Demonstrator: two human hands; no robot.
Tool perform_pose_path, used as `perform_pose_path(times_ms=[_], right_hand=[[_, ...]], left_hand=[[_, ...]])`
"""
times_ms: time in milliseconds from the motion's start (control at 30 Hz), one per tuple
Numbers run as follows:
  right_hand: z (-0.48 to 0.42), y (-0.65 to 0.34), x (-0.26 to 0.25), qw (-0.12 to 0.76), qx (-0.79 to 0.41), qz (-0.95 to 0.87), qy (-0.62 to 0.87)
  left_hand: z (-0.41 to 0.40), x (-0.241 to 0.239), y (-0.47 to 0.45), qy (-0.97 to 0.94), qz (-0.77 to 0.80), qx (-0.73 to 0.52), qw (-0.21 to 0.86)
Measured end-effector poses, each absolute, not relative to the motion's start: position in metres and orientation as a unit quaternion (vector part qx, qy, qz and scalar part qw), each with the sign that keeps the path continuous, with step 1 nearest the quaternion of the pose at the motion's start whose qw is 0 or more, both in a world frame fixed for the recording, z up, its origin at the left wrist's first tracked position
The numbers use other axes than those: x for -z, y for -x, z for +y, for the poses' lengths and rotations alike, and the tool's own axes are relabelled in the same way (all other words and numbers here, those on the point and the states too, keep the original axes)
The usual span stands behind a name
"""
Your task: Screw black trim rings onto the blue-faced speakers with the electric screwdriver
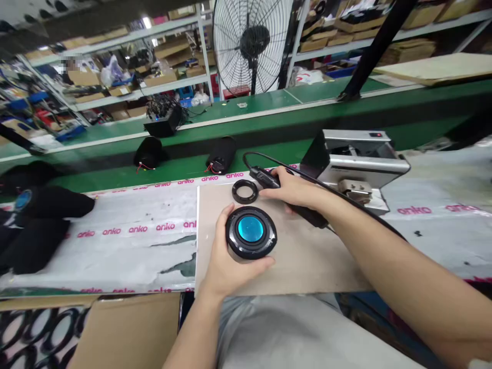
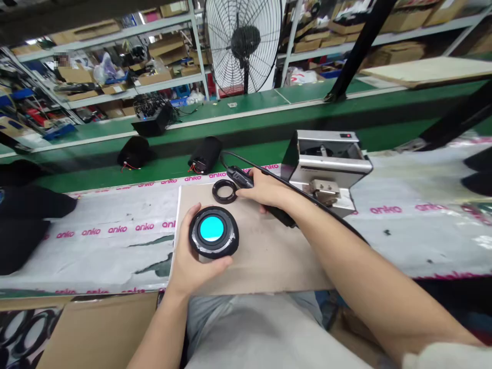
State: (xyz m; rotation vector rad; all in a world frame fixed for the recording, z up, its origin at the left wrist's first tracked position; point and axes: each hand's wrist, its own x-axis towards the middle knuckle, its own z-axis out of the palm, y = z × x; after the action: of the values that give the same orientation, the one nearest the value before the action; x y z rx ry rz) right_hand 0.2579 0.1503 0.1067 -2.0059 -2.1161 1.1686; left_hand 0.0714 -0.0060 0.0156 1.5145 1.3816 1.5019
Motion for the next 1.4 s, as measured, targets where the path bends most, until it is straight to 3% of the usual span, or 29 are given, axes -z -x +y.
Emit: perform_pose_path(times_ms=[267,367,500,567,733,933,1200,1400], right_hand=[[0.124,-0.277,-0.105,0.045,-0.437,-0.661,0.608],[0.114,-0.3,-0.116,0.147,-0.444,-0.64,0.61],[0.104,-0.333,-0.127,0.364,-0.437,-0.56,0.602],[0.101,-0.34,-0.127,0.41,-0.42,-0.541,0.602],[0.103,-0.321,-0.108,0.289,-0.407,-0.59,0.635],[0.117,-0.284,-0.079,0.215,-0.381,-0.644,0.627],[0.125,-0.28,-0.062,0.186,-0.345,-0.681,0.619],[0.116,-0.283,-0.076,0.226,-0.327,-0.669,0.628]], left_hand=[[0.003,-0.019,-0.058,-0.588,0.476,-0.571,0.32],[0.007,-0.02,-0.048,-0.6,0.466,-0.564,0.322],[0.011,-0.021,-0.044,-0.582,0.492,-0.573,0.302],[0.013,-0.022,-0.049,-0.563,0.505,-0.586,0.291],[0.013,-0.029,-0.069,-0.556,0.498,-0.61,0.266],[0.0,-0.036,-0.076,-0.545,0.542,-0.572,0.287],[-0.009,-0.032,-0.09,-0.481,0.597,-0.576,0.283],[-0.008,-0.035,-0.091,-0.469,0.596,-0.578,0.302]])
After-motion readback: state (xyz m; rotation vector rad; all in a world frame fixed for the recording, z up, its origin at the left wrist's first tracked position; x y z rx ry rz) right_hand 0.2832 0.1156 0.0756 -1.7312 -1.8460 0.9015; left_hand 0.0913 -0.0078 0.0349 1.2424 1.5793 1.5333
